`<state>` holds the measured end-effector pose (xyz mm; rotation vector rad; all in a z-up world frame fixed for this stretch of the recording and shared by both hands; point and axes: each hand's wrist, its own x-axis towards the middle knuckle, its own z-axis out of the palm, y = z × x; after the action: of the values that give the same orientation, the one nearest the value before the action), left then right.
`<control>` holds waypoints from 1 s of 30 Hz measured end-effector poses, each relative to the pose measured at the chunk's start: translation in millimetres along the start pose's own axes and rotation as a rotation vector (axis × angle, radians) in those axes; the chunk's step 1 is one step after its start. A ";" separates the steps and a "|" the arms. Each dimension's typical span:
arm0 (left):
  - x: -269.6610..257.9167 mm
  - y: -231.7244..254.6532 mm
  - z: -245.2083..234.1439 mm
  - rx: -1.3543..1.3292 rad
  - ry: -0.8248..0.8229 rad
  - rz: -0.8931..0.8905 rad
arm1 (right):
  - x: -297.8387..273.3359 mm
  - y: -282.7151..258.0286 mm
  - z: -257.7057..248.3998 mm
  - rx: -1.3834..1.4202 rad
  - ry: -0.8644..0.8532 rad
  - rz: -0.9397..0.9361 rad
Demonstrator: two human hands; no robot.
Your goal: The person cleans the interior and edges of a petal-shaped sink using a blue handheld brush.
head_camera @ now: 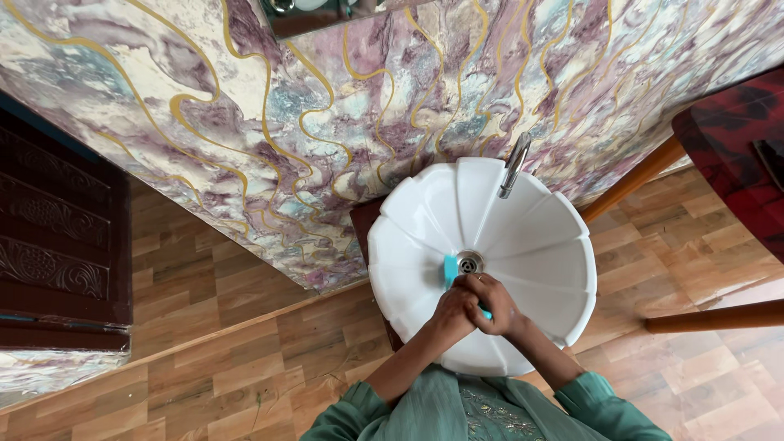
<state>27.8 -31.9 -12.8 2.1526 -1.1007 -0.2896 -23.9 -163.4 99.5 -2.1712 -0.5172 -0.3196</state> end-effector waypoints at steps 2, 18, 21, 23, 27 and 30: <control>-20.9 17.3 -14.6 -0.067 -0.057 0.015 | -15.3 -17.9 4.4 0.053 0.012 0.030; -79.9 15.3 -54.4 0.007 -0.183 0.039 | -21.1 -62.6 39.9 0.056 -0.059 0.115; -71.6 -17.9 -33.5 0.059 -0.047 0.108 | -4.9 -37.3 60.6 -0.052 0.045 -0.062; -52.0 -38.6 -15.9 -0.004 0.218 0.162 | 9.5 -8.9 56.8 -0.094 0.028 -0.084; -30.8 -25.2 -29.8 0.065 0.198 0.153 | 10.7 -11.3 37.4 -0.080 0.009 0.017; -66.0 1.4 -57.3 0.154 -0.140 0.091 | -5.2 -47.6 44.7 0.107 0.060 0.036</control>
<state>13.8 46.6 23.1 2.2365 -1.3353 -0.3275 -48.9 -103.0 103.7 -2.0591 -0.4508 -0.3285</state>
